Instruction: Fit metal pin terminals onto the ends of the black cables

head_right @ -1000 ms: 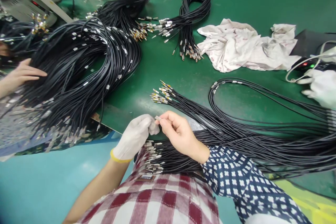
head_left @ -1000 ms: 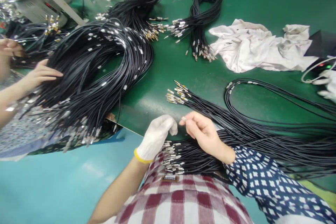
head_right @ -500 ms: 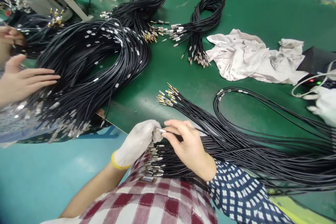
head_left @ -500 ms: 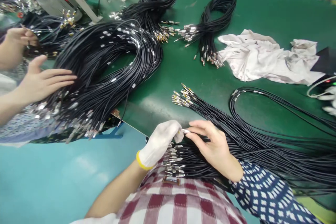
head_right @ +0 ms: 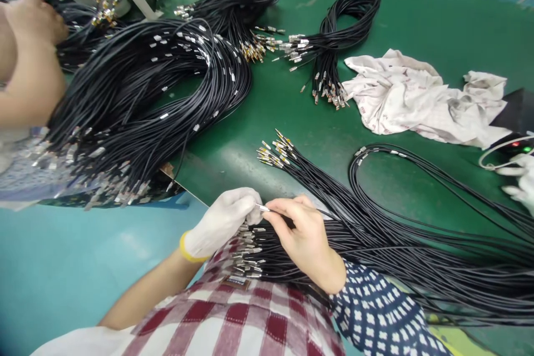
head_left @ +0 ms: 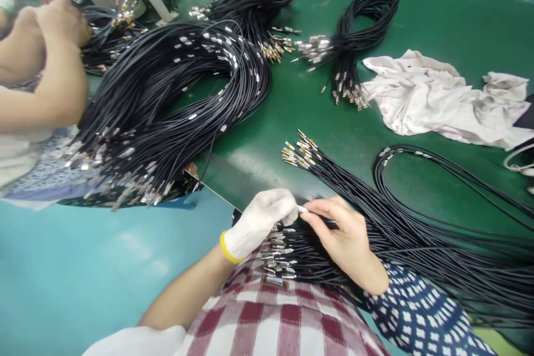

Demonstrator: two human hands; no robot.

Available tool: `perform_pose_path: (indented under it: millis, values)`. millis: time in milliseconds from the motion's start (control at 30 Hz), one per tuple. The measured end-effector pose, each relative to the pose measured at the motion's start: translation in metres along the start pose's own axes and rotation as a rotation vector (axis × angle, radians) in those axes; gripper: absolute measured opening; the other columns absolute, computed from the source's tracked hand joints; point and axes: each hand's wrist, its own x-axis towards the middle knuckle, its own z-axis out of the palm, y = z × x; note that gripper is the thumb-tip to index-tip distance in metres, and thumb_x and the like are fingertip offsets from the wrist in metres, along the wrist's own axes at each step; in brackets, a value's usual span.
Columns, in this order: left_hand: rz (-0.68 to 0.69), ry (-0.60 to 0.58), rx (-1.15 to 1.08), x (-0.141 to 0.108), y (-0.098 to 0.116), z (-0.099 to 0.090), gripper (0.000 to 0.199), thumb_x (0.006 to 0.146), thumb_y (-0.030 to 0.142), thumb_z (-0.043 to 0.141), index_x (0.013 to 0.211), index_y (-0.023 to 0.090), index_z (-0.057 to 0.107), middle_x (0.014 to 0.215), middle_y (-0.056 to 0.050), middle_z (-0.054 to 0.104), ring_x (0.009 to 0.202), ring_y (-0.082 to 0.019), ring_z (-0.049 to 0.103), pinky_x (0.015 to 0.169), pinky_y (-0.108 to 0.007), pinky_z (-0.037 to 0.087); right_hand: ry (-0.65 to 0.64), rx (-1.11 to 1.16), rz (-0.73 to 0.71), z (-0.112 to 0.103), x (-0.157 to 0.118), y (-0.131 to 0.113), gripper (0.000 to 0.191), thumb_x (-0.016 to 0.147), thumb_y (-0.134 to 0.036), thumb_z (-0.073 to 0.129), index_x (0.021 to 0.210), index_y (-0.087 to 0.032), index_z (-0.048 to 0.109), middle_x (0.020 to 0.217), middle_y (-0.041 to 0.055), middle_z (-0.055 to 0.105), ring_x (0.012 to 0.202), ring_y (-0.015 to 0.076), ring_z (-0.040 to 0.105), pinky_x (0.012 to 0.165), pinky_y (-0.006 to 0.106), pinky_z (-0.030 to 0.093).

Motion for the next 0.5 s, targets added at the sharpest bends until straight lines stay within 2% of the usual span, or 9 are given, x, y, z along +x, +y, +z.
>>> perform_pose_path:
  millis: [233, 500]
  values:
    - [-0.028, -0.077, -0.026, 0.0008, -0.0015, -0.0024, 0.030, 0.094, 0.030, 0.051, 0.069, 0.015, 0.060, 0.066, 0.000, 0.059, 0.062, -0.010, 0.051, 0.063, -0.023, 0.041, -0.006, -0.022, 0.005, 0.0011, 0.0015, -0.0022, 0.010, 0.089, -0.014, 0.072, 0.094, -0.021, 0.069, 0.079, 0.0015, 0.077, 0.066, 0.0158, 0.068, 0.064, 0.031, 0.056]
    - [-0.035, -0.087, -0.019, 0.0008, 0.0007, -0.0021, 0.031, 0.094, 0.030, 0.051, 0.067, 0.015, 0.058, 0.064, 0.000, 0.057, 0.061, -0.010, 0.050, 0.061, -0.023, 0.039, -0.008, -0.003, 0.026, 0.0023, 0.0013, 0.0008, 0.010, 0.087, -0.013, 0.074, 0.091, -0.021, 0.070, 0.077, 0.0005, 0.077, 0.066, 0.0151, 0.068, 0.065, 0.030, 0.056]
